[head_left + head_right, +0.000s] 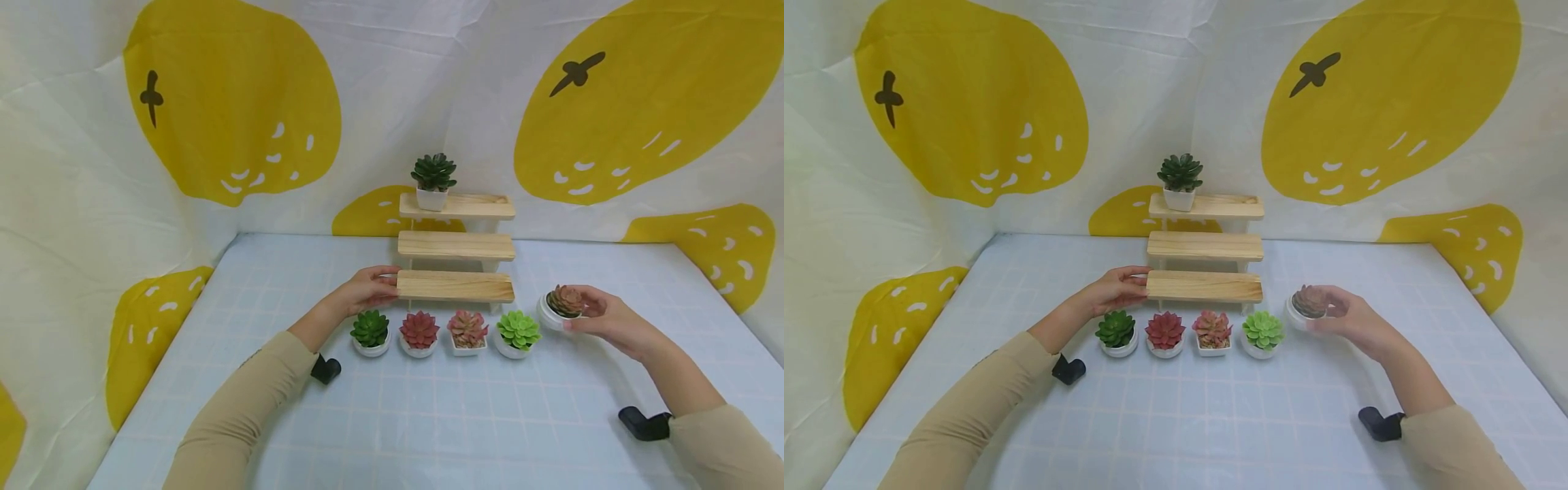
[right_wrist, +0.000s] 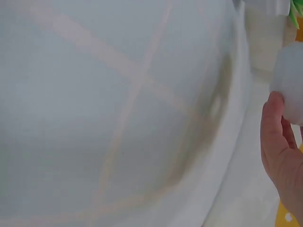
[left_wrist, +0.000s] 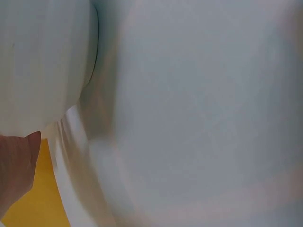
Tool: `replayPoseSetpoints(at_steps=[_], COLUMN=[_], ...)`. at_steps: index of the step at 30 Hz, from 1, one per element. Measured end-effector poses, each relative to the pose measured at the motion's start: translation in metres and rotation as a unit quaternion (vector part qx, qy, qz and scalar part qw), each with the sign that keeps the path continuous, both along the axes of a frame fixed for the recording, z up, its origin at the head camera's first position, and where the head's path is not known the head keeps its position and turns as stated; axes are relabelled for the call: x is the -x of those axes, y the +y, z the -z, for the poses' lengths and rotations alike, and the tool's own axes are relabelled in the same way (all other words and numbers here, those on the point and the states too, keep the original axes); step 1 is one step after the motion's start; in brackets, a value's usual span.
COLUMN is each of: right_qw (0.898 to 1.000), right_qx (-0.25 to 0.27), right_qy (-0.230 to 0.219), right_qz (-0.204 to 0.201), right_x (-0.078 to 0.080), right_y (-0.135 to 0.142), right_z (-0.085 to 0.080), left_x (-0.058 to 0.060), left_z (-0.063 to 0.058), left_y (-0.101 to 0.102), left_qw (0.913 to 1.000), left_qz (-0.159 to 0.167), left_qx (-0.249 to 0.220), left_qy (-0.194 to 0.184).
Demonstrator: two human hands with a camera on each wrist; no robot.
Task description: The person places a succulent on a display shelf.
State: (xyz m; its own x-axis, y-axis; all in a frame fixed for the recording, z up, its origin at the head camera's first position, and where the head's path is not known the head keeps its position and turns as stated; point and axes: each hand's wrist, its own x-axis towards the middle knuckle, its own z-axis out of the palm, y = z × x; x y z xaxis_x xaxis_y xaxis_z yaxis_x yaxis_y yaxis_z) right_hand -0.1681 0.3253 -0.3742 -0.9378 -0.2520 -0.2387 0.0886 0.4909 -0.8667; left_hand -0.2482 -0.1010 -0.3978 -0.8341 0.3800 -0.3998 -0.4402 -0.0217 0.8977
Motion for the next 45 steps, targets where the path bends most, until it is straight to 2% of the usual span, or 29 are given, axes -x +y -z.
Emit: replayPoseSetpoints(at_steps=[9,18,29,41,45], right_qw=[0.998,0.998,1.0,0.998,0.998], right_qx=[0.056,0.059,0.009,0.036,0.052], right_qy=[0.01,0.026,0.029,0.039,0.027], right_qz=[0.006,0.006,0.006,0.026,0.039], right_x=[0.009,0.022,0.04,0.058,0.064], right_y=[0.001,-0.002,-0.018,-0.046,-0.055], right_z=[-0.02,-0.048,-0.076,-0.094,-0.1], left_x=[0.001,0.0,0.0,0.002,0.002], left_z=[0.001,0.001,0.002,0.004,0.004], left_y=[0.0,-0.001,-0.001,-0.001,-0.001], left_qw=[1.0,1.0,1.0,1.0,1.0], left_qz=[0.002,0.004,0.002,0.001,0.002], left_qx=[-0.006,-0.002,-0.005,0.0,0.004], left_qy=[0.001,0.005,0.004,0.002,0.005])
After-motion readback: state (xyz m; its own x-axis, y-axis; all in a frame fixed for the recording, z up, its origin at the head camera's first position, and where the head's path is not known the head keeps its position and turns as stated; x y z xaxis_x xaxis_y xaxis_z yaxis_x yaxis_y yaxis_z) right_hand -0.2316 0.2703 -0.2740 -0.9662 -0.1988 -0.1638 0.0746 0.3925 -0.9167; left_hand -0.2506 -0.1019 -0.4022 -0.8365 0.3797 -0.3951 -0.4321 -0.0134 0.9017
